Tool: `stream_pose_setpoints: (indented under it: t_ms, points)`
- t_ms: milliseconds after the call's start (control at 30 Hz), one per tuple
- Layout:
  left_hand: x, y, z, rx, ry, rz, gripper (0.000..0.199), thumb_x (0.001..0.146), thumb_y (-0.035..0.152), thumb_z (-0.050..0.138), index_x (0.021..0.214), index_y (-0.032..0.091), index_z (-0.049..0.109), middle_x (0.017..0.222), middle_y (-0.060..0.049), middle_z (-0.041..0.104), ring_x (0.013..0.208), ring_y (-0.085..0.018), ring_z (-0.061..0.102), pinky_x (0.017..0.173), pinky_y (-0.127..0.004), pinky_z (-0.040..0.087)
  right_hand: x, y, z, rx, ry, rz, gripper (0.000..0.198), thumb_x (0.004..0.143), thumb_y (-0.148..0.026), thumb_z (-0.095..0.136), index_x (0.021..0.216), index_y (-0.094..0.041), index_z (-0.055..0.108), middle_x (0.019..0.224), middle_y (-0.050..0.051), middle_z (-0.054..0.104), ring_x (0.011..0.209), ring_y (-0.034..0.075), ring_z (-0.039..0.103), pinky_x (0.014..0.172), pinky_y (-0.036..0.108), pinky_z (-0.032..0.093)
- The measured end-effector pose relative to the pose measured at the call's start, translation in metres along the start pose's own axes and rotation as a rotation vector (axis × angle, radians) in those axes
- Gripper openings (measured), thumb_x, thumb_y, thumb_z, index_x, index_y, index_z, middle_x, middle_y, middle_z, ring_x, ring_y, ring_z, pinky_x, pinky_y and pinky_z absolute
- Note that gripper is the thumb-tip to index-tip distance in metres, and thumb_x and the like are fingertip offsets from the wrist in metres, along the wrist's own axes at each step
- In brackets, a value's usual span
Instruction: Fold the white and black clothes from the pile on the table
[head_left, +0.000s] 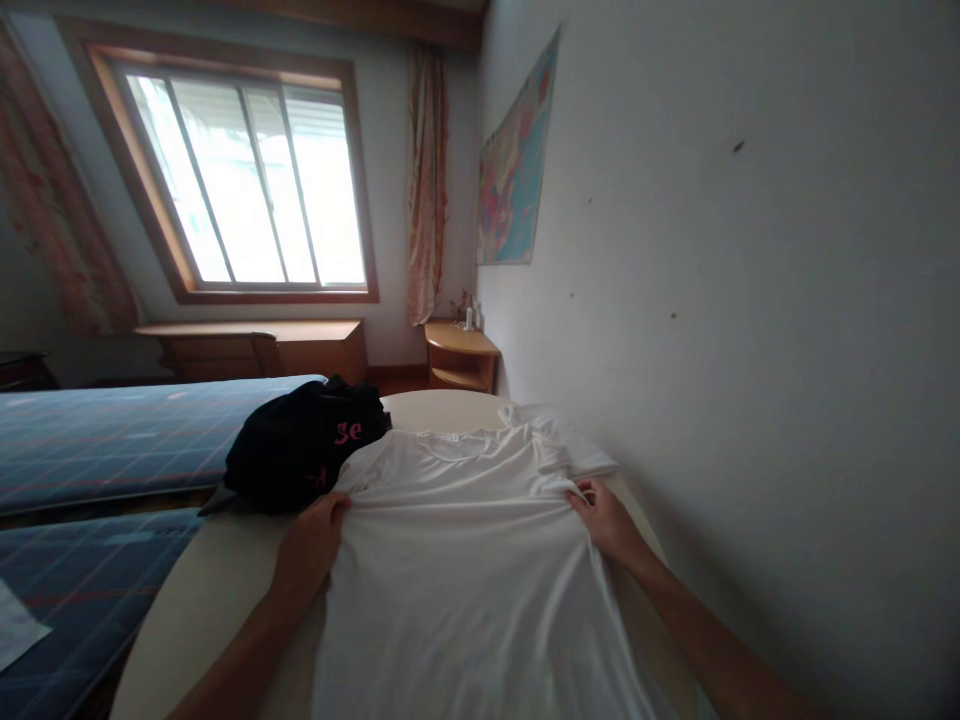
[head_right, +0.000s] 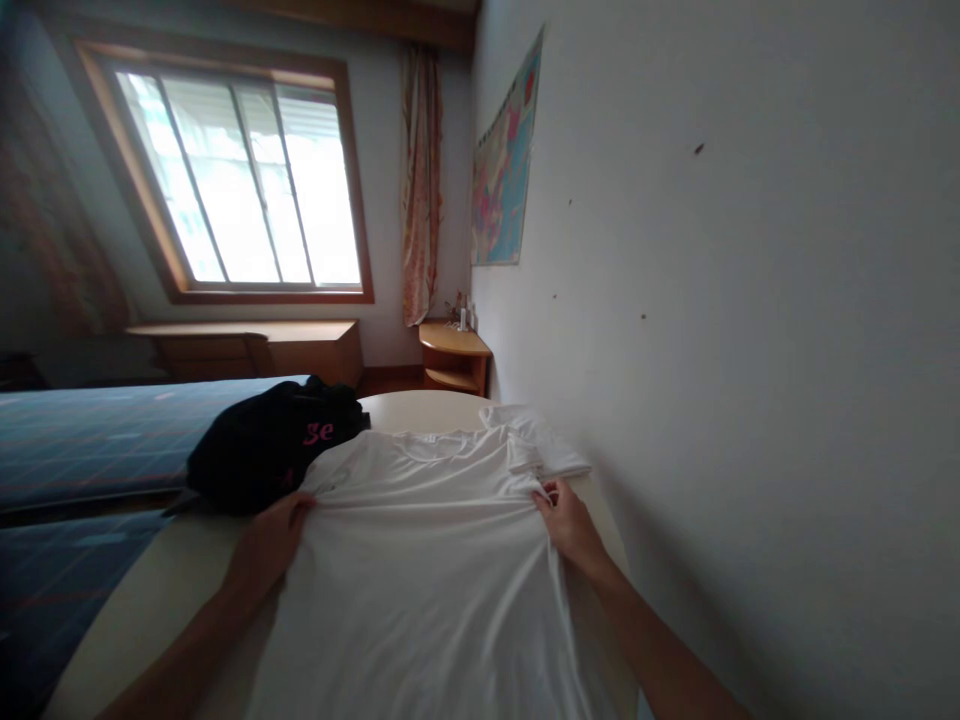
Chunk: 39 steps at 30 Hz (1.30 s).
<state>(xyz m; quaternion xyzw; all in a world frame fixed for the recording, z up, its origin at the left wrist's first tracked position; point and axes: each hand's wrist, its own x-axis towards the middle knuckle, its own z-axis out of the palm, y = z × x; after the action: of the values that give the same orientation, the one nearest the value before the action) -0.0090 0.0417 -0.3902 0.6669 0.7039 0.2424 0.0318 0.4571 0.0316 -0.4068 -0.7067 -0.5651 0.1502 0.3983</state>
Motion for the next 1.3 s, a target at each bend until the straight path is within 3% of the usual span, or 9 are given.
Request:
stream_pose_setpoints:
  t_ms: [167,333,467,633,700,833,967,1100,1300]
  points:
    - [0.003,0.001,-0.004,-0.024,0.064,-0.027,0.03,0.099,0.025,0.035,0.106,0.022,0.064,0.11,-0.007,0.073,0.097,-0.024,0.069,0.084,-0.031,0.048,0.005,0.004,-0.007,0.063,0.04,-0.015,0.024,0.089,-0.043,0.053,0.096,-0.021,0.058,0.088,0.008,0.072,0.08,0.022,0.069,0.073,0.03,0.051]
    - [-0.007,0.018,-0.012,-0.018,-0.036,-0.048,0.03,0.098,0.034,0.04,0.119,0.024,0.059,0.121,-0.008,0.068,0.101,-0.024,0.067,0.082,-0.032,0.047,0.002,-0.011,-0.014,-0.091,-0.156,0.062,0.027,0.087,-0.037,0.056,0.101,-0.016,0.064,0.088,0.009,0.074,0.081,0.021,0.069,0.07,0.027,0.049]
    - [-0.025,0.029,-0.021,0.047,-0.188,-0.127,0.034,0.095,0.044,0.049,0.121,0.023,0.049,0.107,-0.007,0.071,0.091,-0.026,0.07,0.07,-0.031,0.045,0.0,-0.017,-0.028,-0.328,-0.342,0.084,0.022,0.081,-0.036,0.063,0.076,-0.015,0.07,0.078,0.008,0.073,0.077,0.023,0.068,0.066,0.026,0.044]
    - [-0.029,0.021,-0.016,0.073,-0.278,-0.005,0.009,0.091,0.023,0.052,0.099,0.022,0.048,0.089,-0.003,0.069,0.082,-0.021,0.068,0.067,-0.027,0.041,-0.002,-0.018,-0.037,-0.244,-0.572,0.14,0.029,0.077,-0.032,0.067,0.053,-0.017,0.058,0.047,0.001,0.058,0.05,0.017,0.06,0.049,0.023,0.039]
    - [-0.019,0.015,-0.012,0.036,-0.221,0.035,0.004,0.093,0.021,0.047,0.09,0.023,0.048,0.084,-0.002,0.068,0.079,-0.02,0.067,0.069,-0.027,0.041,0.001,-0.021,-0.035,-0.141,-0.576,0.189,0.027,0.083,-0.037,0.062,0.064,-0.017,0.058,0.053,0.001,0.063,0.045,0.013,0.058,0.045,0.021,0.04]
    - [0.007,0.005,-0.009,-0.091,0.163,0.035,0.014,0.094,0.029,0.04,0.086,0.023,0.05,0.091,-0.005,0.067,0.085,-0.021,0.066,0.075,-0.028,0.045,0.015,-0.03,-0.024,0.215,-0.342,0.215,0.019,0.095,-0.038,0.046,0.091,-0.02,0.051,0.089,0.009,0.075,0.065,0.014,0.07,0.058,0.023,0.052]
    - [0.013,0.003,-0.004,-0.195,0.218,0.083,0.018,0.091,0.032,0.042,0.098,0.022,0.055,0.103,-0.008,0.067,0.092,-0.022,0.066,0.08,-0.03,0.048,0.017,-0.035,-0.013,0.334,-0.128,0.054,0.015,0.089,-0.028,0.052,0.101,-0.023,0.044,0.098,0.01,0.072,0.087,0.018,0.071,0.074,0.029,0.055]
    - [-0.004,0.01,-0.002,-0.11,0.116,0.046,0.019,0.09,0.038,0.049,0.099,0.022,0.053,0.096,-0.005,0.067,0.081,-0.021,0.066,0.072,-0.029,0.046,-0.008,-0.05,-0.008,-0.078,0.015,-0.118,0.016,0.082,-0.028,0.059,0.093,-0.022,0.05,0.087,0.007,0.069,0.079,0.021,0.067,0.074,0.032,0.05]
    - [-0.027,0.027,-0.013,0.06,-0.146,0.021,0.02,0.091,0.04,0.056,0.093,0.022,0.048,0.082,0.0,0.066,0.071,-0.019,0.065,0.06,-0.026,0.036,-0.072,-0.099,0.008,-0.208,-0.438,-0.446,0.019,0.085,-0.036,0.064,0.092,-0.019,0.067,0.095,0.006,0.071,0.093,0.023,0.064,0.084,0.033,0.044]
